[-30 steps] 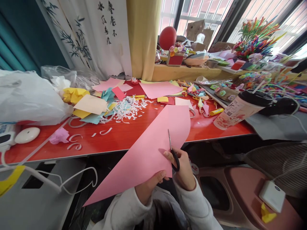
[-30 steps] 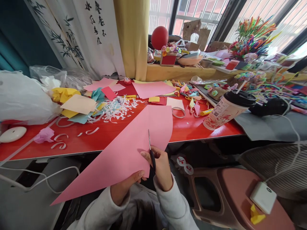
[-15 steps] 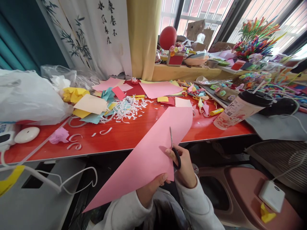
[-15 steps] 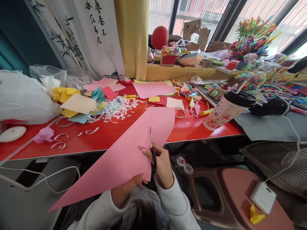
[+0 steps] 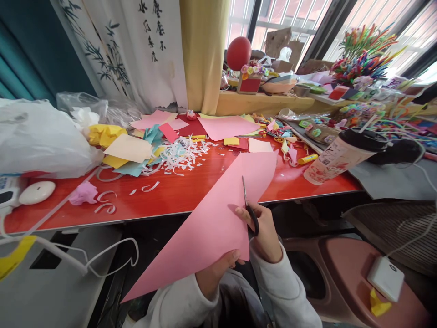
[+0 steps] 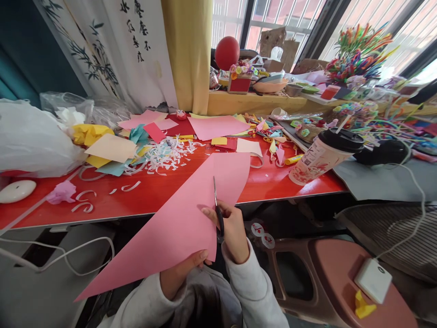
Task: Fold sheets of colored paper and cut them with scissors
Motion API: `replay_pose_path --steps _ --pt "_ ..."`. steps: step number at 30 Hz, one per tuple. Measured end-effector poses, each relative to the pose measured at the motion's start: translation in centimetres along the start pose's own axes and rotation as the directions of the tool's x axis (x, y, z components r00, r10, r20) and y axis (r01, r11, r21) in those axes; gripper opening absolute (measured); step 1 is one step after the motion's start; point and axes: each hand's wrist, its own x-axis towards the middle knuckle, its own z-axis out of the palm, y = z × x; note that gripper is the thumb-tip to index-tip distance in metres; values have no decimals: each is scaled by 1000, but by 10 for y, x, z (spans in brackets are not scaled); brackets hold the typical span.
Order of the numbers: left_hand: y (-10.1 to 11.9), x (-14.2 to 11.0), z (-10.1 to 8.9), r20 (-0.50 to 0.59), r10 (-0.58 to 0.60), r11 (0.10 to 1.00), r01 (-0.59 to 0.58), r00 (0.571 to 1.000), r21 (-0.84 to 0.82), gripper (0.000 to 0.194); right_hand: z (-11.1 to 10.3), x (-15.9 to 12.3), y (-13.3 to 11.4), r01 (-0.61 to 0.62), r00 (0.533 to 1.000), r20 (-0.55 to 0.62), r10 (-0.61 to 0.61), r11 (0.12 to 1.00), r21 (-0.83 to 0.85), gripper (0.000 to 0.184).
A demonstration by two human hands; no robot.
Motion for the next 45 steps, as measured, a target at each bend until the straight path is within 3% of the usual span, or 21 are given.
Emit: replay_pose_path --steps 28,33,38,45 --pt "-8 -4 3 10 -16 999 15 1000 41 31 3 9 -9 74 997 -19 -73 995 69 32" --pt "-7 -5 5 -11 -15 999 16 1000 37 28 1 10 -9 76 997 -7 -76 994 73 30" --pt "-11 -4 6 42 -28 1000 28 999 -8 29 1 12 -11 101 995 2 -102 991 90 29" --pt "-9 -7 7 9 -9 1000 9 1000 -6 25 0 18 -10 125 992 14 -127 987 104 23"
